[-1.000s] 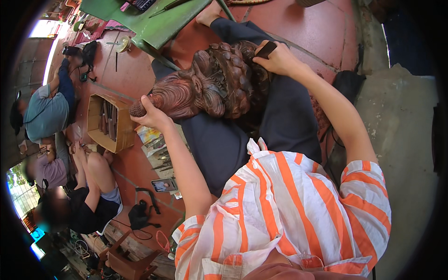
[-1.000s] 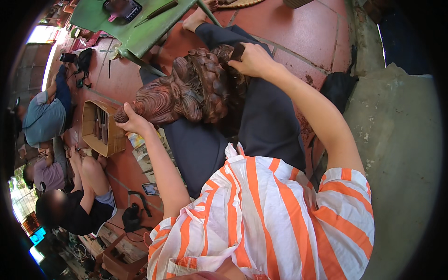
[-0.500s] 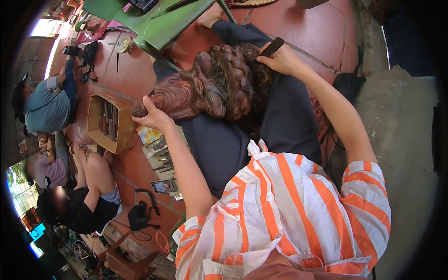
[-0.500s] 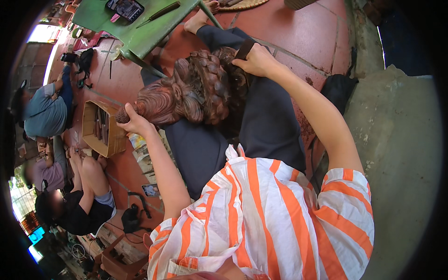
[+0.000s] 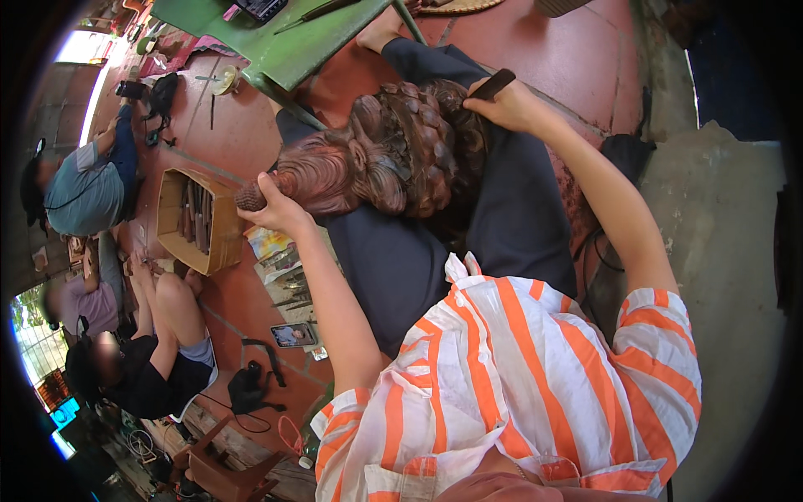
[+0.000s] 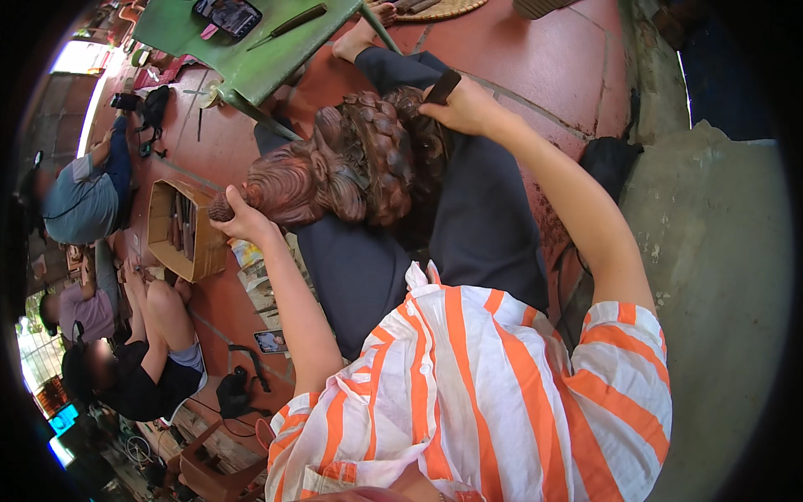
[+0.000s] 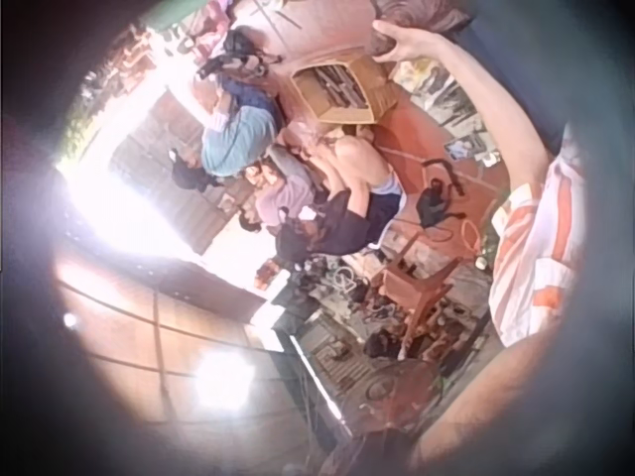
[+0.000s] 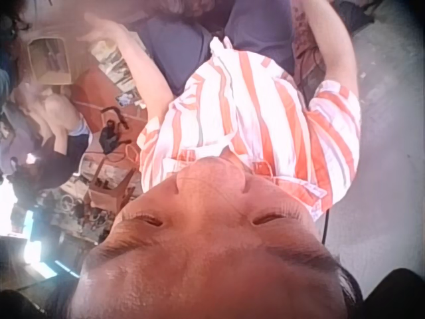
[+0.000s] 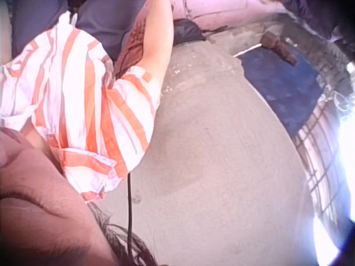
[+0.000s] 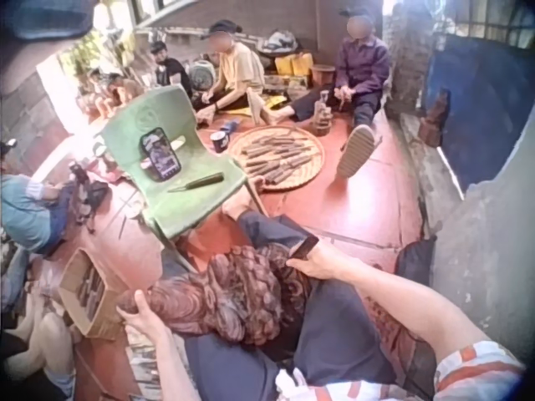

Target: The person carves a wooden sculpture resting on their lap using a small chisel and a mallet. They repeatedly strike the chisel to shape the surface and occasionally wipe away wood shavings with their hand.

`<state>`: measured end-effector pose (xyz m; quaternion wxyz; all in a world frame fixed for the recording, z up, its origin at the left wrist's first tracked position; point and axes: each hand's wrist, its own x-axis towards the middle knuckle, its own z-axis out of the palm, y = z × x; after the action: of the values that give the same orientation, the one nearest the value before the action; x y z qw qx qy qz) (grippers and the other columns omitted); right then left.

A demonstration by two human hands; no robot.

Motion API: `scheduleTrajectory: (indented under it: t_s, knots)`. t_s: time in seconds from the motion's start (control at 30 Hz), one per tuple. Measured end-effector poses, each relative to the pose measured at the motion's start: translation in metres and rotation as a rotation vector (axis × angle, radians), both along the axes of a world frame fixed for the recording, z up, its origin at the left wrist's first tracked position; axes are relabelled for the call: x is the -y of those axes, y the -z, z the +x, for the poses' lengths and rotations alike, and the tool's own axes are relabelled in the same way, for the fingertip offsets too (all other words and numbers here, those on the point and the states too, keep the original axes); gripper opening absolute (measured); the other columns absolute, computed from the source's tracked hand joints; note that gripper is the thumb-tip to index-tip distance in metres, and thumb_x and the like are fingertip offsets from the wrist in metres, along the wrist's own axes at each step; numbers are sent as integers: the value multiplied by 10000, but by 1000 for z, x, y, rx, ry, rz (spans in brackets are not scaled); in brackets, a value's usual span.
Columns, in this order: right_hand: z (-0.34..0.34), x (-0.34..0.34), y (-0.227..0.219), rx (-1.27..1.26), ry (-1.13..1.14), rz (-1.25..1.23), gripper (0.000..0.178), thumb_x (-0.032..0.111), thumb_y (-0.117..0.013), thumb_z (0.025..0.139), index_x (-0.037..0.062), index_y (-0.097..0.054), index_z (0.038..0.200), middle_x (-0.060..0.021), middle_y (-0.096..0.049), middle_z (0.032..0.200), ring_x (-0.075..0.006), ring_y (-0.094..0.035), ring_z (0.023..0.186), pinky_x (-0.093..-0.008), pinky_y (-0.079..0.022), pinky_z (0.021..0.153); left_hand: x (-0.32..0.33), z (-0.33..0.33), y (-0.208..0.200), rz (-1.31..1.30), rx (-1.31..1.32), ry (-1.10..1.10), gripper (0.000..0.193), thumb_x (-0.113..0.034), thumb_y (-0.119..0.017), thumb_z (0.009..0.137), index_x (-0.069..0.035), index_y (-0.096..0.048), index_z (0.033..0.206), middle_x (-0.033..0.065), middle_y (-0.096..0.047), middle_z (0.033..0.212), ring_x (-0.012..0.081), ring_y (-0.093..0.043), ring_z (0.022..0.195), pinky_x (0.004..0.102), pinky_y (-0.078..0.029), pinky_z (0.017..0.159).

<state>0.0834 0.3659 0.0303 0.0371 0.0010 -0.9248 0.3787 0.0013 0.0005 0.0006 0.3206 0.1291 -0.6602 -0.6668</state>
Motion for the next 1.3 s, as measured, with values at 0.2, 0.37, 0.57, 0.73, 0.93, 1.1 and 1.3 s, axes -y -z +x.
scheduleTrajectory:
  t_s: [0.2,0.37,0.57,0.73,0.93,1.1,1.3]
  knots:
    - [6,23,14,-173,23,331,199,232,-724,805,90,-706,942,-151,-663,912,-359,-643,839,-412,-521,751,1,-1,1,-102,14,-54,805,-264,-718,858,77,-263,1427,219,-502,1293,251,-597,1054,348,-511,912]
    - [-4,-2,8,37,25,38,207,281,-719,802,105,-722,912,-166,-697,917,-349,-658,844,-428,-515,750,8,-2,3,-116,28,-60,790,-258,-718,858,75,-275,1421,212,-499,1298,259,-573,1096,351,-493,942]
    - [10,20,14,-301,-38,329,205,213,-721,807,58,-697,939,-124,-637,909,-347,-621,829,-410,-503,720,-5,1,-3,52,-13,31,775,-216,-713,865,75,-260,1422,217,-512,1266,227,-621,986,324,-536,870]
    - [-1,1,5,-18,-31,101,206,216,-720,816,49,-701,934,-107,-657,944,-319,-640,839,-395,-506,726,3,0,1,-42,-3,-11,759,-201,-705,870,77,-260,1419,216,-516,1256,225,-620,985,325,-536,872]
    - [15,30,17,-164,65,256,197,269,-710,815,111,-712,931,-143,-586,1092,-363,-587,974,-436,-475,847,-1,-1,1,39,-7,27,759,-191,-709,868,76,-259,1418,214,-515,1257,227,-622,986,329,-538,870]
    - [11,15,12,-63,55,112,195,212,-717,815,63,-703,940,-141,-630,1032,-344,-622,944,-402,-502,819,0,-1,0,12,15,4,765,-232,-712,862,75,-278,1413,214,-512,1273,252,-603,1037,350,-522,896]
    - [10,22,16,-114,57,89,268,246,-743,797,18,-687,926,-132,-640,987,-324,-635,906,-396,-508,798,10,-6,13,-50,4,-39,783,-295,-722,848,75,-308,1399,215,-517,1276,266,-579,1084,364,-501,923]
